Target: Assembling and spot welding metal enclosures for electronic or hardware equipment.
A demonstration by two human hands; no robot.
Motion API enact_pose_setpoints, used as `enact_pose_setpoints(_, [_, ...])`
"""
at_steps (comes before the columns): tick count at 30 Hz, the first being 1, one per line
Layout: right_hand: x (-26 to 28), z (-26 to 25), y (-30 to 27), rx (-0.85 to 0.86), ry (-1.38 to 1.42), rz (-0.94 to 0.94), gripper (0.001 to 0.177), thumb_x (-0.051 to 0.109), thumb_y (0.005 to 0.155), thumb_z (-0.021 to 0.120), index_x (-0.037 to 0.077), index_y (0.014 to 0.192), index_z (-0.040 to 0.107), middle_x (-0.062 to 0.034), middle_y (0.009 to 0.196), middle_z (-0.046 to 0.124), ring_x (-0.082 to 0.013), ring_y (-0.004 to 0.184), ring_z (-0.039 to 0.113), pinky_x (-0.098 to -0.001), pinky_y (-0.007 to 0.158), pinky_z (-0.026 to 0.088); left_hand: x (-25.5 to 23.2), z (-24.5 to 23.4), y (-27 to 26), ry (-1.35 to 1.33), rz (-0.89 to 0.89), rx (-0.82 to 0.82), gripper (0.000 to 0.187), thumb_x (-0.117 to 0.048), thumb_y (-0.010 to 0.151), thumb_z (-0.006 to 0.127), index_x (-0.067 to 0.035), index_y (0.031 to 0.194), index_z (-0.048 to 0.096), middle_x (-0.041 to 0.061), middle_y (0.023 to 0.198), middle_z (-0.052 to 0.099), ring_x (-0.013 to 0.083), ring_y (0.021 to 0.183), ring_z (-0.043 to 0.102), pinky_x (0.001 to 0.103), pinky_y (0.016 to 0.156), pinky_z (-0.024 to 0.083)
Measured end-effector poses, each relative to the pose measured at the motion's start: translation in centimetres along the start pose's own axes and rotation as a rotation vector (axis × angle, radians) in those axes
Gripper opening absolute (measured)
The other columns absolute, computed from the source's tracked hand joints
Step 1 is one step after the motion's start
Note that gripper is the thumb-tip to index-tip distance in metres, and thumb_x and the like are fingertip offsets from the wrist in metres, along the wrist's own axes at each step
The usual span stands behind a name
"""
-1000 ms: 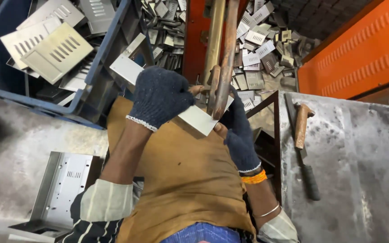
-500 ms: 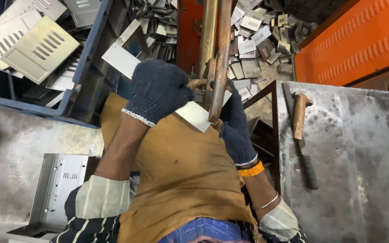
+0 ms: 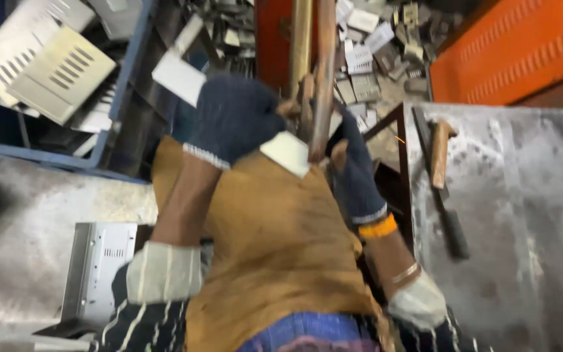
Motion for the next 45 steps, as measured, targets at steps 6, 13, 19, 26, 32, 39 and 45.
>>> enact_pose_setpoints(6, [-3.9,-2.7,2.2,-0.082,0.074,0.004,0.065,0.049,0.114,0.037,0.003,0.159,0.044,0.0020,0.148,0.054,-0.0027,0.094,0.045,-0.0184,0.085,0.040,0.6,1.7,2.0,0.074,0.033,0.016,0.033,-0.042,0.079,0.078,-0.014,0.062,0.078,0.013,0.053,0.062,0.0320,0.049,0.061,0.046,0.051,0.047])
enact_pose_setpoints(13, [0.4,-0.6,1.0,-0.069,0.070,-0.039,0.064,0.051,0.118,0.039,0.002,0.158,0.049,-0.0037,0.145,0.056,-0.0038,0.120,0.055,-0.0231,0.108,0.046,-1.2,-0.5,-1.9,-0.047,-0.030,-0.008,0.038,-0.041,0.086,0.079,-0.012,0.062,0.074,0.011,0.052,0.060,0.0290,0.044,0.058,0.043,0.052,0.046])
enact_pose_setpoints(19, [-1.8,-2.8,-5.4,-0.221,-0.142,0.139,0.057,0.047,0.112,0.045,-0.001,0.129,0.072,-0.0022,0.094,0.068,-0.0075,0.080,0.058,-0.0240,0.067,0.047,-8.1,0.5,-9.1,-0.091,-0.213,0.009,0.024,-0.034,0.071,0.080,-0.012,0.064,0.075,0.015,0.059,0.064,0.0350,0.054,0.062,0.049,0.052,0.044])
enact_pose_setpoints(26, [3.8,-19.8,-15.5,-0.692,-0.204,0.142,0.051,0.032,0.112,0.062,0.002,0.072,0.062,-0.0022,0.068,0.061,-0.0106,0.058,0.055,-0.0284,0.053,0.040,-21.1,2.5,-7.4,-0.694,0.078,0.223,0.028,-0.035,0.084,0.075,-0.010,0.094,0.074,0.013,0.085,0.071,0.0325,0.081,0.068,0.046,0.073,0.051])
enact_pose_setpoints(32, [9.7,-26.2,-16.8,-1.146,-0.998,-0.004,0.047,0.035,0.110,0.068,0.001,0.079,0.070,-0.0137,0.073,0.066,-0.0237,0.066,0.061,-0.0386,0.064,0.045,-23.5,5.0,-6.6,-0.809,0.400,0.109,0.038,-0.025,0.092,0.070,-0.008,0.126,0.064,0.013,0.114,0.070,0.0314,0.109,0.065,0.044,0.095,0.050])
enact_pose_setpoints(39, [-7.5,-34.5,-11.5,-0.838,-1.315,0.284,0.029,0.022,0.095,0.067,0.006,0.118,0.074,-0.0203,0.112,0.072,-0.0392,0.102,0.066,-0.0479,0.089,0.051,-21.5,10.0,-8.3,-0.887,0.284,0.329,0.019,-0.022,0.091,0.071,-0.015,0.108,0.075,0.006,0.100,0.075,0.0300,0.094,0.070,0.042,0.081,0.053])
enact_pose_setpoints(45, [-8.9,-32.6,-10.6,-0.782,-1.176,0.090,0.036,0.007,0.088,0.070,0.001,0.123,0.068,-0.0197,0.116,0.070,-0.0376,0.103,0.068,-0.0439,0.091,0.053,-20.9,10.1,-7.8,-0.921,0.188,0.363,0.019,-0.029,0.086,0.077,-0.011,0.092,0.076,0.009,0.085,0.074,0.0316,0.078,0.070,0.041,0.067,0.053])
Point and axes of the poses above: each hand's wrist, its own y-axis towards the middle knuckle, its own z-axis out of the palm, x = y × z, the point moved 5 cm from there along y, towards the middle knuckle
